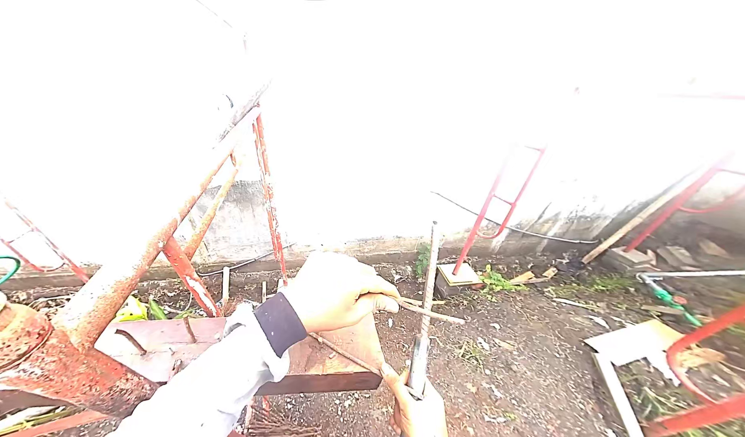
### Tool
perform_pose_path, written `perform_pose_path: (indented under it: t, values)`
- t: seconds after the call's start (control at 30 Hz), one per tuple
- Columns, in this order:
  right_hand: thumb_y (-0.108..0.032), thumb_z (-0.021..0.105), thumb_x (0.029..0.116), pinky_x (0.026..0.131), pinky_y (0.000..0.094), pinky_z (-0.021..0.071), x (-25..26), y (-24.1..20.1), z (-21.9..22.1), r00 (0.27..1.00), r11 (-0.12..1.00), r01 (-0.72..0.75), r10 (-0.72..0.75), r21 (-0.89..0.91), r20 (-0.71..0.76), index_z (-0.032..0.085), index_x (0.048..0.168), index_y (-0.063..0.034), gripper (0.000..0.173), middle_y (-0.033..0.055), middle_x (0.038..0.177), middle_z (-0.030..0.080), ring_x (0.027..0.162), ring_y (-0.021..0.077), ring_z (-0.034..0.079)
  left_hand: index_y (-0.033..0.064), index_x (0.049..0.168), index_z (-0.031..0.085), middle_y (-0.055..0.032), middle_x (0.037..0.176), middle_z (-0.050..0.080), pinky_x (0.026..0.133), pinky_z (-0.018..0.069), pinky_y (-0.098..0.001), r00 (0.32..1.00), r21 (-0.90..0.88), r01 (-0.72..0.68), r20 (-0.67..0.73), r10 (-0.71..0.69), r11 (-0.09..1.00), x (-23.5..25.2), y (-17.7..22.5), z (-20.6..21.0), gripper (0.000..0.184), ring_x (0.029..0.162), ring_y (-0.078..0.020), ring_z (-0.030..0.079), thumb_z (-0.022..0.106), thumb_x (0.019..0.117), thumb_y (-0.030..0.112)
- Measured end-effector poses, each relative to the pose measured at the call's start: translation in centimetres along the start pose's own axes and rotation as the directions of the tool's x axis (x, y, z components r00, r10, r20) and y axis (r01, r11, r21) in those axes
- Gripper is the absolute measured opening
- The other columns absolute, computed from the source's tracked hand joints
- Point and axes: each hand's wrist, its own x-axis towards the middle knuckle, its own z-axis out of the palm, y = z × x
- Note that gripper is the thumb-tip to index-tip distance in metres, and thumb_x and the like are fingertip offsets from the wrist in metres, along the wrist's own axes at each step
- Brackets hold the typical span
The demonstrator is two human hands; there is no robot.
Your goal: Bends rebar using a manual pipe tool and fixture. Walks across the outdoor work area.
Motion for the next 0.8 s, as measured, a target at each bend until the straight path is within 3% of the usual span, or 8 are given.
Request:
perform_pose_path:
  t: [0.17, 0.4, 0.8]
  values:
    - [-0.021, 0.081, 0.0893, 0.035, 0.0290, 0.0389, 0.1, 0.6, 0.2, 0.999, 1.000, 0.027, -0.027, 0.008, -0.027, 0.053, 0.079, -0.0067, 0.032, 0.0014, 0.049, 0.044, 0.035, 0.0109, 0.038, 0.0327, 0.106, 0.080, 0.0115, 0.080, 0.070, 0.062, 0.0498, -0.0313, 1.000, 0.023, 0.014, 0.024, -0.014, 1.000, 0.0, 0.2, -0.1, 0.023, 0.071, -0.0044, 0.063, 0.061, 0.1004, 0.044]
    - [-0.017, 0.084, 0.0857, 0.035, 0.0289, 0.0402, 0.5, 0.3, -0.1, 0.999, 0.999, 0.027, -0.027, 0.016, -0.023, 0.053, 0.080, -0.0062, 0.034, 0.0022, 0.051, 0.046, 0.035, 0.0113, 0.039, 0.0314, 0.106, 0.080, 0.0100, 0.078, 0.069, 0.057, 0.0481, -0.0316, 1.000, 0.017, 0.014, 0.026, -0.014, 1.000, 0.0, 0.1, 0.0, 0.025, 0.067, -0.0063, 0.061, 0.059, 0.1012, 0.043]
    - [-0.017, 0.085, 0.0842, 0.035, 0.0279, 0.0397, 0.6, -0.4, -0.4, 1.000, 1.000, 0.004, -0.004, 0.004, 0.006, 0.053, 0.083, -0.0063, 0.034, 0.0014, 0.052, 0.047, 0.036, 0.0102, 0.040, 0.0309, 0.105, 0.080, 0.0106, 0.078, 0.069, 0.058, 0.0494, -0.0304, 1.000, 0.010, 0.013, -0.009, -0.013, 1.000, 0.1, 0.0, 0.4, 0.022, 0.069, -0.0053, 0.063, 0.061, 0.1005, 0.041]
